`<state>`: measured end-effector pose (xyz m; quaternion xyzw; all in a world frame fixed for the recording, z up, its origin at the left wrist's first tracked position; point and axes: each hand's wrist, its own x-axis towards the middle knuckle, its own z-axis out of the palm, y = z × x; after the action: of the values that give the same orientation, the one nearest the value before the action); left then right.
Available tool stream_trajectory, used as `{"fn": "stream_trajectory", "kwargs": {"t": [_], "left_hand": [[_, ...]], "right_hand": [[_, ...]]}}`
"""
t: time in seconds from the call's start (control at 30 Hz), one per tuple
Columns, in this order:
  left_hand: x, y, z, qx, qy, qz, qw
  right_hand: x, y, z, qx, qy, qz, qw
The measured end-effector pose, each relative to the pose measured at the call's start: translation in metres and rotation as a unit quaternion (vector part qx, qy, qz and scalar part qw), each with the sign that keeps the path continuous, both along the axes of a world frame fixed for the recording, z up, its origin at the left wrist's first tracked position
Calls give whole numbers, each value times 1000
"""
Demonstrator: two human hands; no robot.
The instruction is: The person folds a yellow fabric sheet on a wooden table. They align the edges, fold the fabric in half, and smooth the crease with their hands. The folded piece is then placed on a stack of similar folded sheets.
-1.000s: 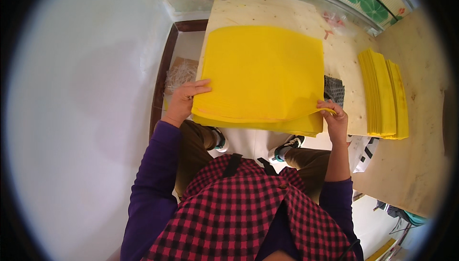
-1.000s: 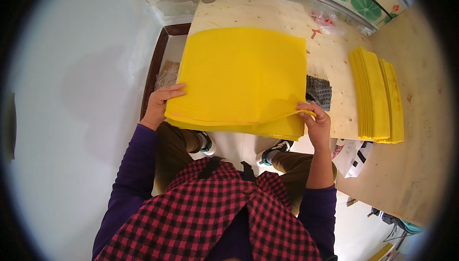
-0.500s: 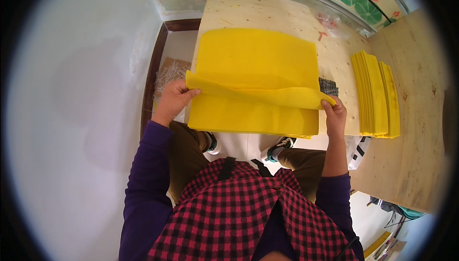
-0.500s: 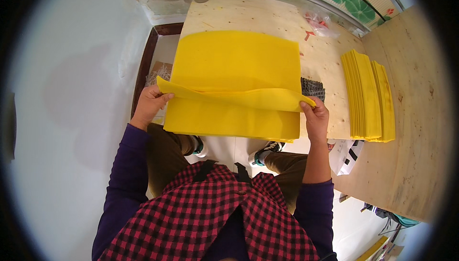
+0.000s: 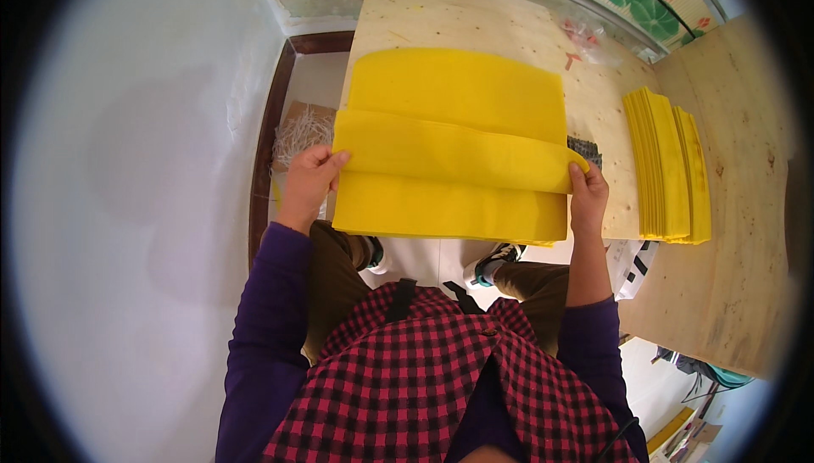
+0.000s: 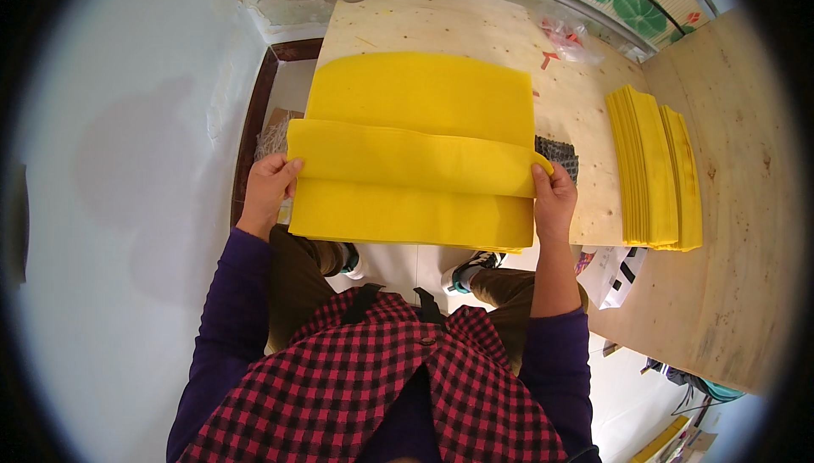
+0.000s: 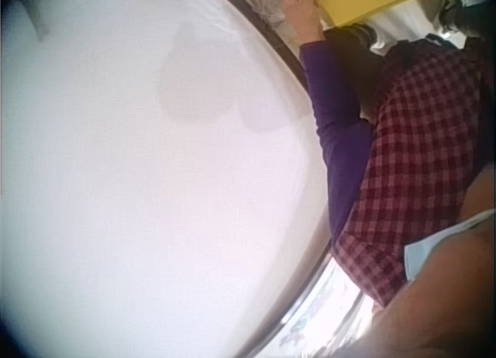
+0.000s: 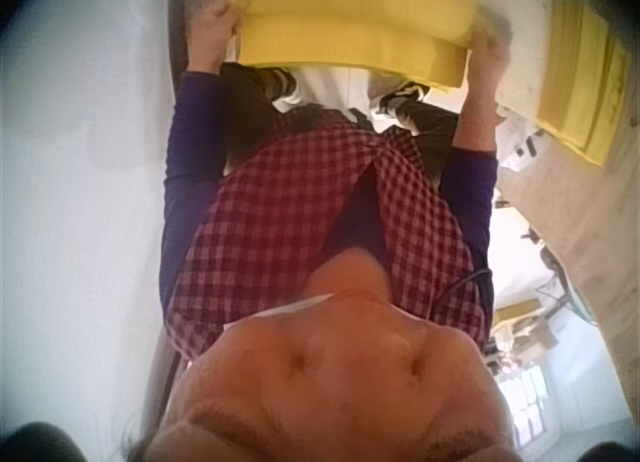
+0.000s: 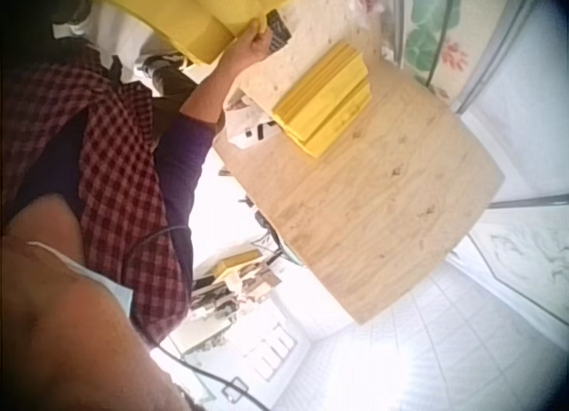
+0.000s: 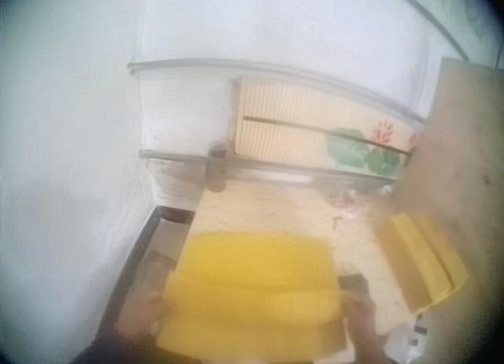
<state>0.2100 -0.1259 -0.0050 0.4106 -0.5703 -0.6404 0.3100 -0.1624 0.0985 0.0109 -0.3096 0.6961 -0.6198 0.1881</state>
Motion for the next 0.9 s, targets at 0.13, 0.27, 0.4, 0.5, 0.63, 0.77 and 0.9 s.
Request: {"fn": "stream_trajectory", "kwargs": {"t": [0.13,0.27,0.4,0.5,0.63,0.77,0.9], "left_hand": [[-5,-1,0,29,33,1,999],[-3,0,1,29,5,0,1000],[-4,2,-2,30,39,3,999],[-1,3,-5,42,59,13,997],[1,2,-10,38,83,5,996],[-1,1,-14,42,69,9,997],[-6,0,-15,40,49,22,998]], "right_hand": [[0,-6,-4,11,-10,-6,1000],[-4,-10,-5,39,37,-10,999],[-5,-15,-4,32,32,-12,999],[-5,-18,-6,31,24,-24,999],[-10,-20,-13,57,43,-43,997],[-15,-23,-22,61,114,-45,991],[-15,-23,-21,109,154,-49,981]]}}
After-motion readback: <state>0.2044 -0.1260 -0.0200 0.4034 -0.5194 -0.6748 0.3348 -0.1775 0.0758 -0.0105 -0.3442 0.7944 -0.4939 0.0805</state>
